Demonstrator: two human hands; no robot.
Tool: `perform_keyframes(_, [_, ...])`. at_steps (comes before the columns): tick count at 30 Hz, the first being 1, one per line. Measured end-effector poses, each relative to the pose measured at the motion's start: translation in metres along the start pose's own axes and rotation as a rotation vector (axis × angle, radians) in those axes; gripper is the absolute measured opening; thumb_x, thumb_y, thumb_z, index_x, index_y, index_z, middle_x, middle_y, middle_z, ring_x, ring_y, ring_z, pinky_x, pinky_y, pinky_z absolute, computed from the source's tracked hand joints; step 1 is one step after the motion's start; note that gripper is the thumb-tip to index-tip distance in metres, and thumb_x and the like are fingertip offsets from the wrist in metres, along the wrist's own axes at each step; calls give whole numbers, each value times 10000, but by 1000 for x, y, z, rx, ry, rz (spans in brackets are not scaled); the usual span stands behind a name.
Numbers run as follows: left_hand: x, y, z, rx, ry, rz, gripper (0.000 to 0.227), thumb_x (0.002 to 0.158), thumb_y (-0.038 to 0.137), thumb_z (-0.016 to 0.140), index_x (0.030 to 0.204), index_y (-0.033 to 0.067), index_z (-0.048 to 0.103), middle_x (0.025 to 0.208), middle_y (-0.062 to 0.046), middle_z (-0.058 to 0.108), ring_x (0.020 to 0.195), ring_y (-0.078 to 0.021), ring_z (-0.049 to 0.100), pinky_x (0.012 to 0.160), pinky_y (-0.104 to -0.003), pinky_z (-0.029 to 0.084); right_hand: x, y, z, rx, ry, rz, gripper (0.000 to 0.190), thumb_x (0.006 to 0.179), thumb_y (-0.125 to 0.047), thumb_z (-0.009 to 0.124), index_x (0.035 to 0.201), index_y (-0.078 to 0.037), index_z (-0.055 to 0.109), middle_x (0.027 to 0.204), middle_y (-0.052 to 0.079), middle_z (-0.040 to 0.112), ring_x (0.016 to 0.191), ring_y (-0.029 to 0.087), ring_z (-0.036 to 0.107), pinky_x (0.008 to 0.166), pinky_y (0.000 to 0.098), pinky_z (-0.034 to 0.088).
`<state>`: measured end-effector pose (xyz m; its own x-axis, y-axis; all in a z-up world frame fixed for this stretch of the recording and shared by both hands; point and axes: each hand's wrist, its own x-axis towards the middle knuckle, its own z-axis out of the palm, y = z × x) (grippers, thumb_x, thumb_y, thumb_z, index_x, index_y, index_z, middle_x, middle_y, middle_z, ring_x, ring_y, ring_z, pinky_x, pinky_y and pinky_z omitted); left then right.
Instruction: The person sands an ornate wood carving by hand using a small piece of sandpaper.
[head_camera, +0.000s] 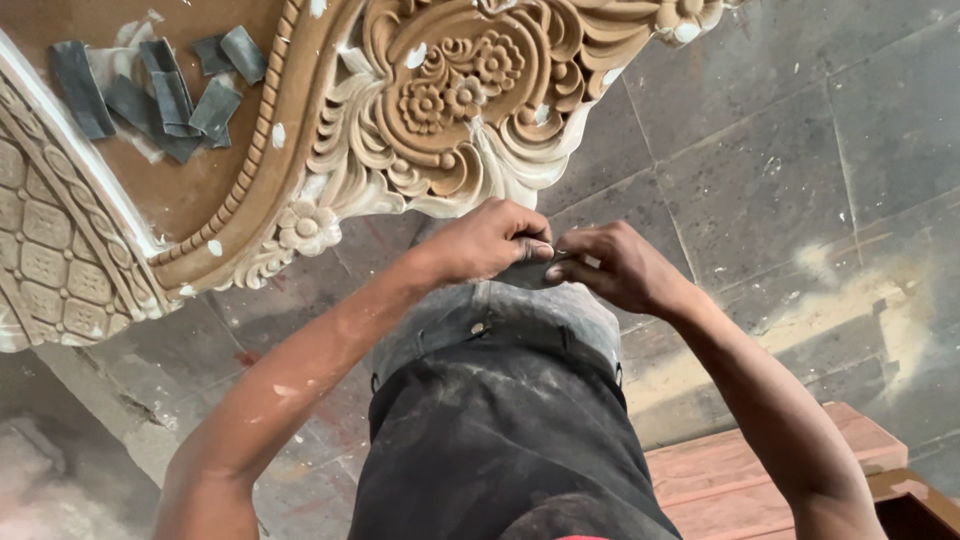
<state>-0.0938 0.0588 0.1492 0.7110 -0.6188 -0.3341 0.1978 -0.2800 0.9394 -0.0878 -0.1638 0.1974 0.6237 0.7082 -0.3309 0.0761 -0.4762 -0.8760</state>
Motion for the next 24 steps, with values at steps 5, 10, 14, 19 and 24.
perform_keyframes(5, [1, 2, 10, -250, 35, -32, 97, 950, 91, 706, 941, 0, 738, 744, 24, 668, 711, -45, 533, 650, -259, 460, -9, 8, -1, -65, 205, -250, 114, 860, -111, 760, 918, -41, 692, 750, 90, 643, 673, 263, 604, 690, 379, 480])
perform_keyframes(10, [9, 0, 23, -581, 86, -209, 123, 982, 93, 690, 925, -8, 731, 727, 36, 623, 667, -54, 509, 585, -248, 450, -20, 2, 1, -311, 410, -380, 173, 816, -119, 817, 858, -60, 659, 653, 71, 569, 604, 237, 526, 650, 370, 390])
perform_keyframes(14, [22, 14, 13, -624, 239, -368, 140, 957, 69, 620, 949, 6, 745, 748, -41, 699, 617, -119, 590, 552, -300, 507, -39, 29, -1, -534, 659, -514, 159, 929, -168, 765, 911, -61, 649, 691, 46, 578, 649, 200, 540, 716, 379, 456])
perform_keyframes(19, [20, 26, -37, -830, 598, -329, 152, 989, 163, 621, 1036, 65, 726, 854, -50, 727, 697, -142, 673, 587, -307, 578, -84, 93, -23, -638, 1041, -316, 128, 1054, -186, 700, 989, -89, 648, 790, 46, 647, 740, 169, 603, 780, 386, 479])
perform_keyframes(24, [31, 19, -13, -720, 599, -247, 170, 913, 60, 712, 1074, 97, 751, 930, -21, 766, 768, -107, 678, 690, -250, 589, -86, 116, -20, -881, 381, 293, 458, 959, -316, 657, 1315, -32, 607, 1202, 157, 683, 1033, 261, 639, 884, 451, 483])
